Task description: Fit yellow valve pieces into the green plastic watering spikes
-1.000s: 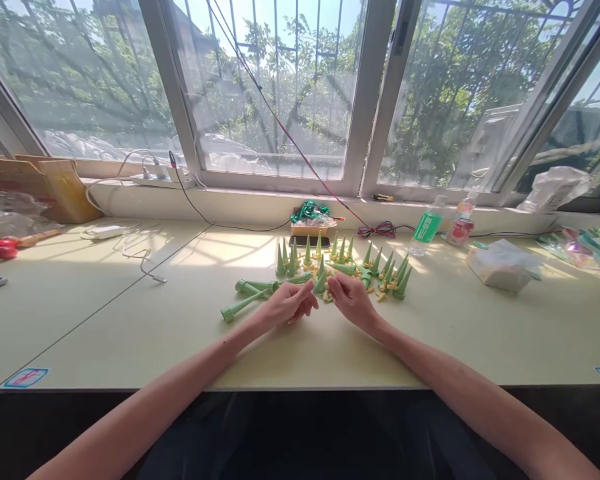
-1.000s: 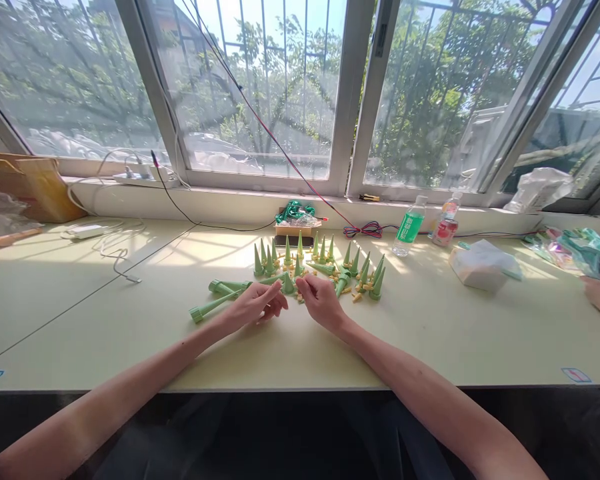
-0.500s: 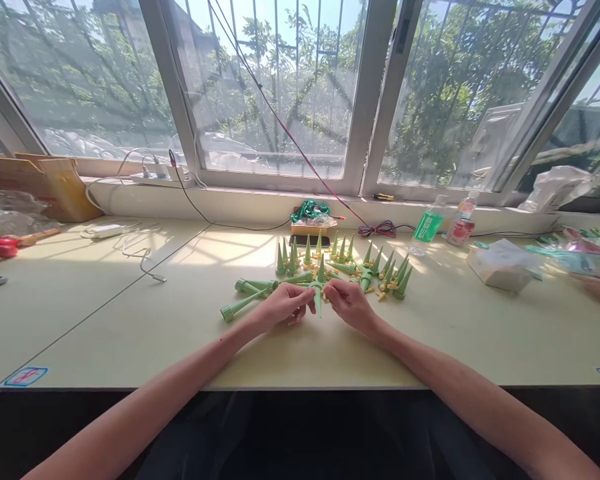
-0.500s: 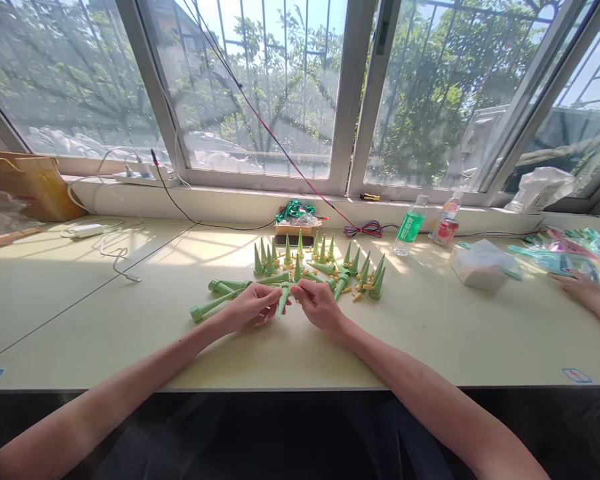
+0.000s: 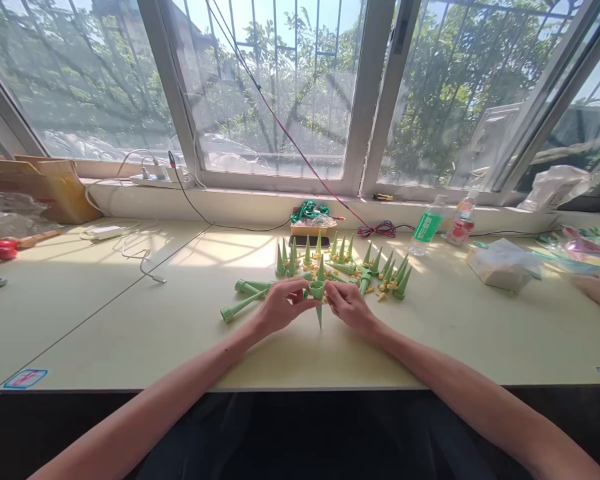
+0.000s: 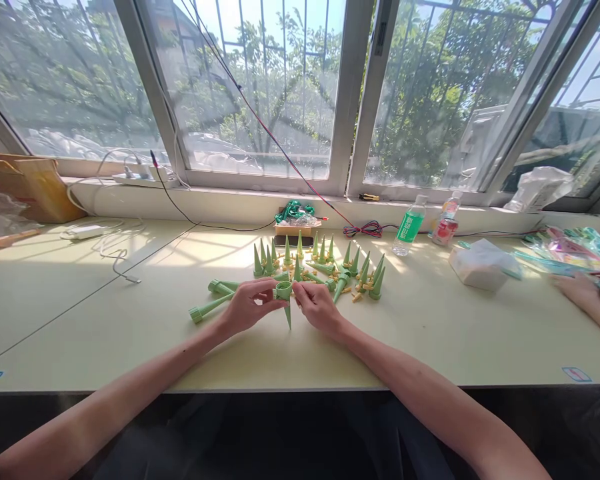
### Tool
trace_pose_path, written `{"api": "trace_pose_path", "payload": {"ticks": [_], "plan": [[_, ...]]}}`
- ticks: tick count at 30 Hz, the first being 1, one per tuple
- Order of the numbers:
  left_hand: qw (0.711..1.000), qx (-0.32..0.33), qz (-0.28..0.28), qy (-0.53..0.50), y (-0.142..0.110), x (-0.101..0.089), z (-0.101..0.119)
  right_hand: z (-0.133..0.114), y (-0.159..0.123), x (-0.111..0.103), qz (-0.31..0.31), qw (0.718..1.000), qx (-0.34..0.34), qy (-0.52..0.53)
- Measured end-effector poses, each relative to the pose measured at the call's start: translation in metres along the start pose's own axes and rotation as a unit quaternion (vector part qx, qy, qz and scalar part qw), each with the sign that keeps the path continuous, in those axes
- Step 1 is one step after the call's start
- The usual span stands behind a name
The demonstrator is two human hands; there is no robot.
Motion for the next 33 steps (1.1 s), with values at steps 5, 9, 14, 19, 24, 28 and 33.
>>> {"api": "trace_pose_path", "payload": {"ticks": [5, 9, 14, 19, 24, 28, 33], "plan": [[1.000, -0.007, 0.010, 0.000, 0.001, 0.001, -0.006, -0.004, 0.001, -0.003, 0.017, 0.999, -0.026, -0.034], [0.998, -0.058, -0.005, -0.032, 0.002, 0.004, -0.014, -0.008, 0.003, -0.010, 0.055, 0.994, -0.053, -0.074], [0.978, -0.164, -0.040, -0.125, -0.001, 0.011, -0.031, -0.015, 0.004, -0.020, 0.103, 0.987, -0.075, -0.102], [0.907, -0.307, -0.158, -0.241, -0.017, 0.034, -0.039, -0.026, 0.001, -0.012, 0.068, 0.979, -0.120, -0.148], [0.875, -0.351, -0.194, -0.271, -0.025, 0.041, -0.036, -0.037, -0.003, -0.002, 0.015, 0.974, -0.166, -0.154], [0.878, -0.339, -0.187, -0.280, -0.024, 0.039, -0.034, -0.037, -0.003, 0.000, -0.001, 0.980, -0.155, -0.129], [0.894, -0.306, -0.191, -0.267, -0.022, 0.038, -0.033, -0.031, -0.003, 0.001, -0.013, 0.985, -0.135, -0.111]]}}
Point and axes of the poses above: each hand's wrist, its own y-axis towards the middle knuckle, its own x-axis out of the palm, z = x × y, the point moved 9 cm from there along y, towards the middle knuckle, and after that the axes turned 8 degrees about z, right-handed, at the moved point
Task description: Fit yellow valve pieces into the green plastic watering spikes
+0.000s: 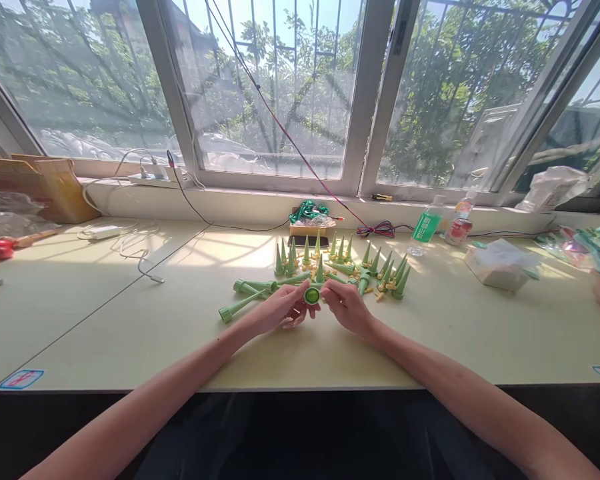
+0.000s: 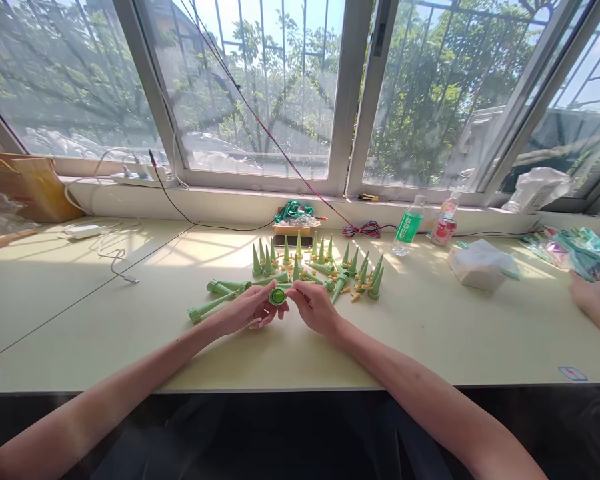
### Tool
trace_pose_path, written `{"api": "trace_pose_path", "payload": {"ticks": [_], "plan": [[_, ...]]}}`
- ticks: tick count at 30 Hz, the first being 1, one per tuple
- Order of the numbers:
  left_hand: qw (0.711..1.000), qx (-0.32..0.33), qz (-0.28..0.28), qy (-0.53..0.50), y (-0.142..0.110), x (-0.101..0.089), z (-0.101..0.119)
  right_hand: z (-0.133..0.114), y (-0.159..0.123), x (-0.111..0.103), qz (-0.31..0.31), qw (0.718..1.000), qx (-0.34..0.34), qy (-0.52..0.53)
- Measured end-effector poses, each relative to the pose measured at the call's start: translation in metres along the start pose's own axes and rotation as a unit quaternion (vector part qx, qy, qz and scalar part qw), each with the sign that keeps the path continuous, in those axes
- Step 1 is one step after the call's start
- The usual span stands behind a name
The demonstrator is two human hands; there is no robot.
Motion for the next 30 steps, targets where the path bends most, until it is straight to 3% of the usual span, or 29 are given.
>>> {"api": "trace_pose_path", "payload": {"ticks": [7, 12, 17, 21, 25, 30], "plan": [[0.984, 0.097, 0.033, 0.148, -0.002, -0.006, 0.011, 0.010, -0.001, 0.002, -0.001, 0.999, 0.021, -0.033], [0.920, 0.245, 0.133, 0.276, -0.008, -0.011, 0.034, 0.013, -0.001, 0.003, -0.009, 0.998, 0.036, -0.041], [0.890, 0.292, 0.147, 0.318, -0.008, -0.009, 0.036, 0.015, 0.000, 0.004, -0.005, 0.998, 0.049, -0.034], [0.893, 0.277, 0.179, 0.307, -0.008, -0.014, 0.037, 0.018, 0.003, -0.002, 0.033, 0.996, 0.064, -0.044], [0.930, 0.200, 0.205, 0.229, -0.002, -0.026, 0.028, 0.021, 0.004, -0.013, 0.074, 0.993, 0.070, -0.061], [0.988, 0.027, 0.105, 0.112, 0.006, -0.020, 0.001, 0.021, 0.004, -0.015, 0.078, 0.993, 0.050, -0.071]]}}
Point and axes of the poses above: each hand's wrist, its own y-axis towards the middle knuckle, its own x-axis out of the palm, z = x × y, the point moved 9 cm from there along y, towards the middle knuckle, and after that the axes turned 8 degrees about z, right-handed, at the moved point
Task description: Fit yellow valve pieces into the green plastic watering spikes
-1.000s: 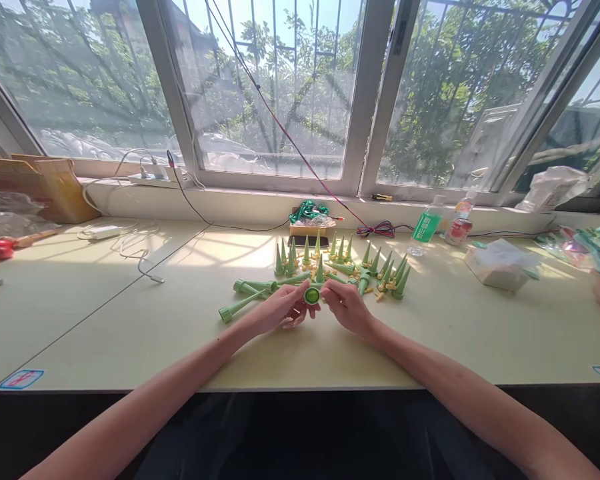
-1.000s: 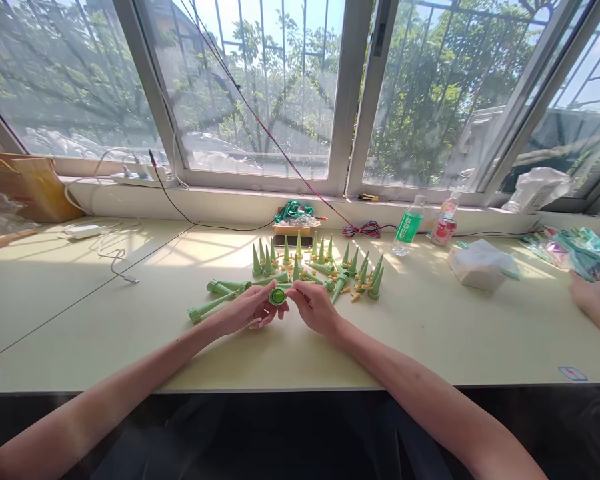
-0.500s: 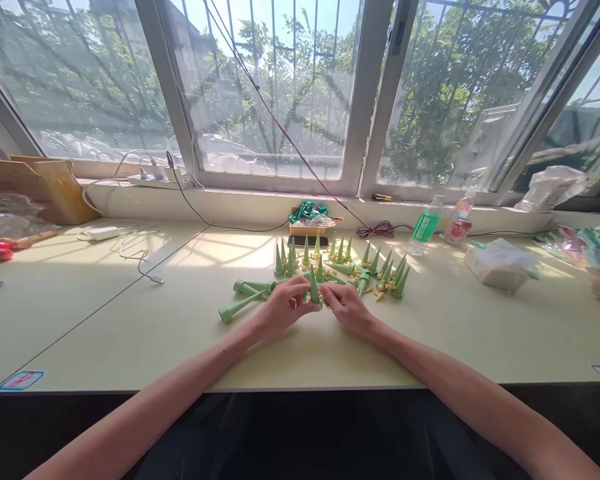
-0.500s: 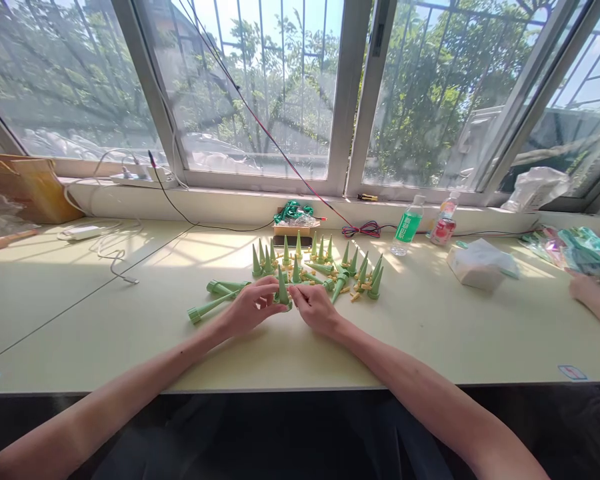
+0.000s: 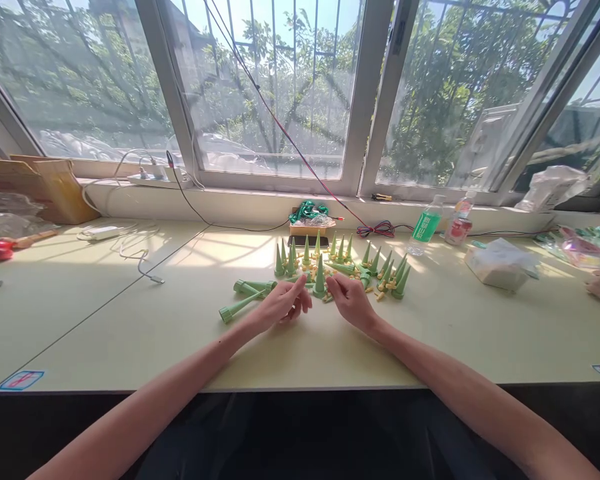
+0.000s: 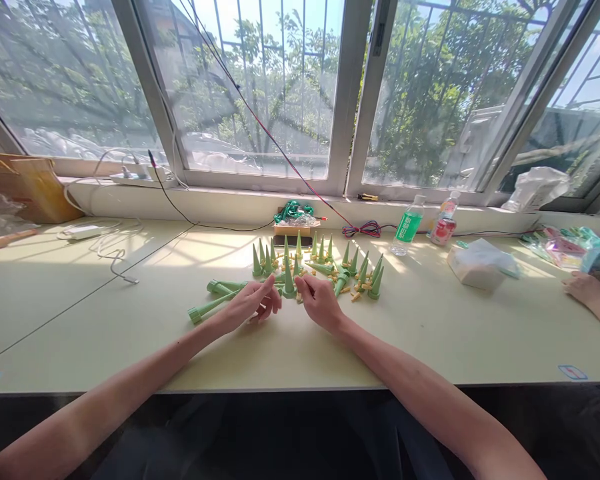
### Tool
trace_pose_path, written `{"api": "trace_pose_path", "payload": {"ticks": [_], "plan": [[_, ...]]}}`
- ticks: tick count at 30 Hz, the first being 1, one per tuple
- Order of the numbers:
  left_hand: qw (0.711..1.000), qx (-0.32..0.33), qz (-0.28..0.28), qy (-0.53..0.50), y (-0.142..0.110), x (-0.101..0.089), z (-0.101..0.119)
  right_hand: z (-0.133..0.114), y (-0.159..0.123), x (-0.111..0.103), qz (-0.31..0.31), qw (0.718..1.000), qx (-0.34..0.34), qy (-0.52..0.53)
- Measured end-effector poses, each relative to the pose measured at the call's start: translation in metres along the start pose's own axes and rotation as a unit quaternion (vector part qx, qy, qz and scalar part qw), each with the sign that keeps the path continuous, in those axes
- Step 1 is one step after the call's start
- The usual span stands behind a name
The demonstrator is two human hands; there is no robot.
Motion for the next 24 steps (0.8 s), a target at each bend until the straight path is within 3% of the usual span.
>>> {"api": "trace_pose_path", "payload": {"ticks": [4, 11, 18, 21, 24], "plan": [[0.994, -0.070, -0.073, -0.032, -0.006, 0.013, -0.008, -0.009, -0.002, 0.004, -0.029, 0.999, -0.035, -0.006], [0.987, -0.079, -0.123, -0.071, -0.009, 0.018, -0.011, -0.016, -0.006, 0.007, -0.052, 0.997, -0.058, 0.008], [0.988, -0.069, -0.122, -0.060, -0.011, 0.015, -0.011, -0.013, -0.007, 0.008, -0.054, 0.997, -0.056, 0.010], [0.993, -0.033, -0.109, -0.035, -0.010, 0.013, -0.007, -0.010, -0.007, 0.008, -0.053, 0.998, -0.042, 0.020], [0.998, 0.028, -0.059, 0.016, -0.008, 0.008, 0.002, -0.009, -0.007, 0.008, -0.054, 0.998, -0.020, 0.034]]}}
Point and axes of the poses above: each hand's wrist, its own y-axis towards the middle knuckle, its own x-axis out of the palm, z = x × y, the point moved 9 cm from there along y, towards the middle knuckle, and after that the axes turned 8 degrees about z, right-handed, at the moved point
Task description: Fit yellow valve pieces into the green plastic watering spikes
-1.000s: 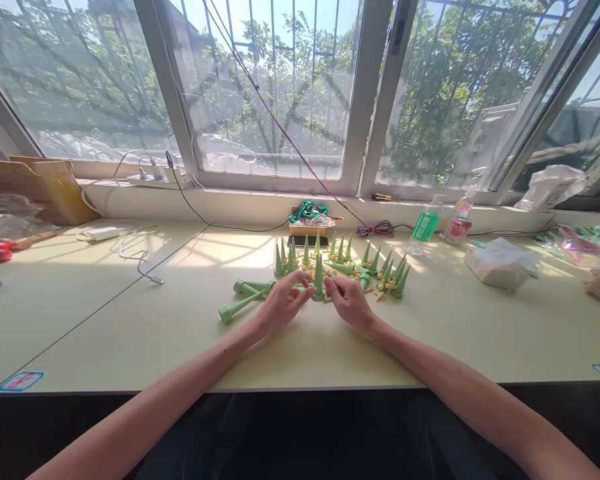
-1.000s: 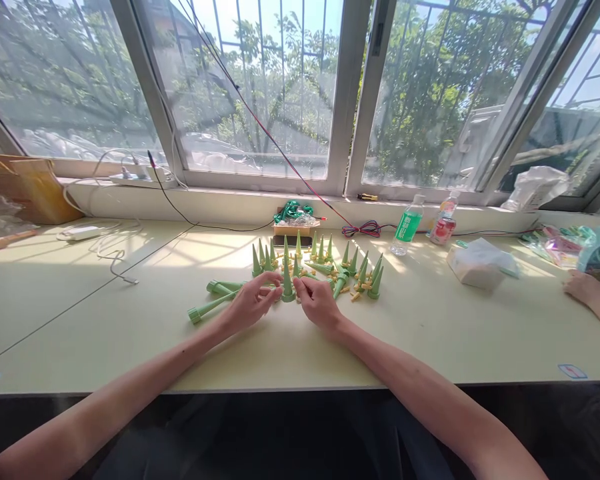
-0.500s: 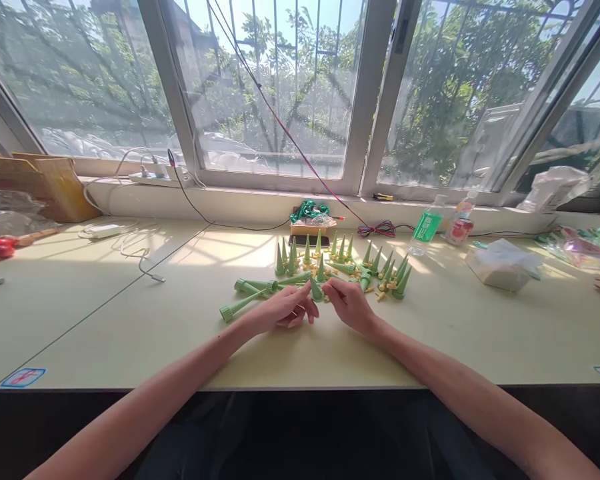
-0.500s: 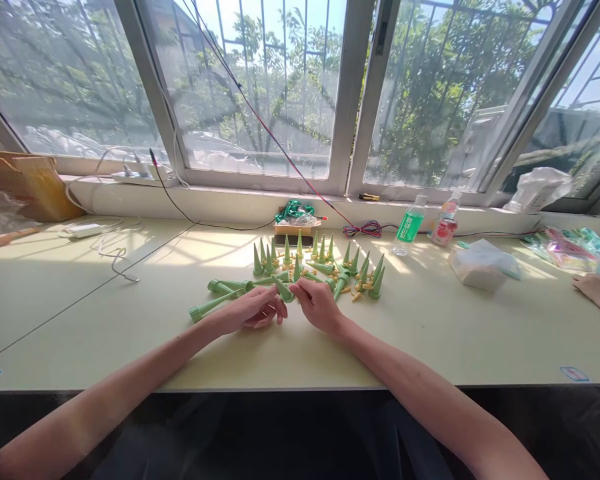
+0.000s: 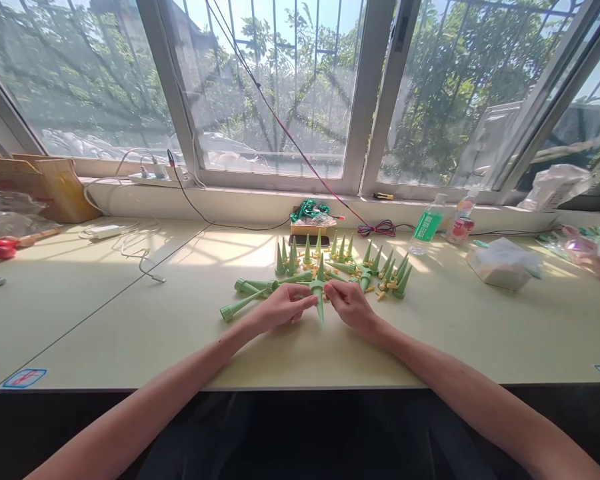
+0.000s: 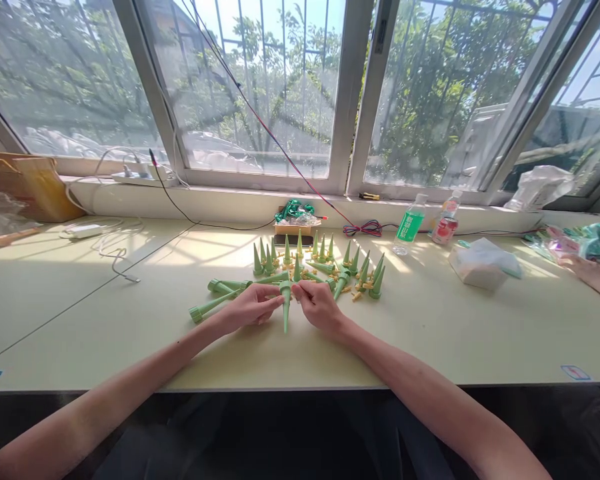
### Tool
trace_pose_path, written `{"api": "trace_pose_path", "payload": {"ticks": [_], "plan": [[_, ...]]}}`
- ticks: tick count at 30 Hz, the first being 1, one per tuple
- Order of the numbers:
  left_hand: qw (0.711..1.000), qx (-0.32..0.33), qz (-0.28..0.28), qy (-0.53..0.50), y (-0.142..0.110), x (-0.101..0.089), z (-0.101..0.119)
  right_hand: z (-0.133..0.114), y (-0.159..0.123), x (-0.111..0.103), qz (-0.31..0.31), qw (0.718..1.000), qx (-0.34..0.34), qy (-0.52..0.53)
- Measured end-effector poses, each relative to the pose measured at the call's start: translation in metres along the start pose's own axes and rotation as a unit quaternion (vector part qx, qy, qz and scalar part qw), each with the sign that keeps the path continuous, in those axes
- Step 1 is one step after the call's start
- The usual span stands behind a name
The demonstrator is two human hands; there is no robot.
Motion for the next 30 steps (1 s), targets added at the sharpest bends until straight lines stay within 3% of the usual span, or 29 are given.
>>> {"api": "trace_pose_path", "payload": {"ticks": [7, 18, 21, 24, 27, 30], "plan": [[0.972, 0.157, 0.136, 0.112, -0.003, -0.012, 0.031, 0.007, 0.000, 0.002, -0.003, 0.997, 0.057, 0.053], [0.946, 0.219, 0.165, 0.169, -0.008, -0.014, 0.040, 0.006, 0.002, 0.000, 0.007, 0.997, 0.055, 0.062], [0.949, 0.204, 0.192, 0.144, -0.005, -0.019, 0.037, 0.005, 0.004, -0.006, 0.039, 0.997, 0.047, 0.048], [0.971, 0.144, 0.175, 0.072, 0.001, -0.021, 0.027, 0.004, 0.005, -0.014, 0.073, 0.996, 0.032, 0.027], [0.994, 0.051, 0.093, -0.021, 0.005, -0.011, 0.014, -0.002, 0.006, -0.017, 0.081, 0.997, 0.006, -0.007], [0.995, -0.030, -0.007, -0.096, 0.002, 0.006, 0.006, -0.009, 0.004, -0.014, 0.061, 0.997, -0.026, -0.036]]}}
Point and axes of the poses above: each hand's wrist, its own y-axis towards the middle knuckle, its own x-axis out of the palm, z = x × y, the point moved 9 cm from there along y, towards the middle knuckle, and after that the axes turned 8 degrees about z, right-handed, at the moved point
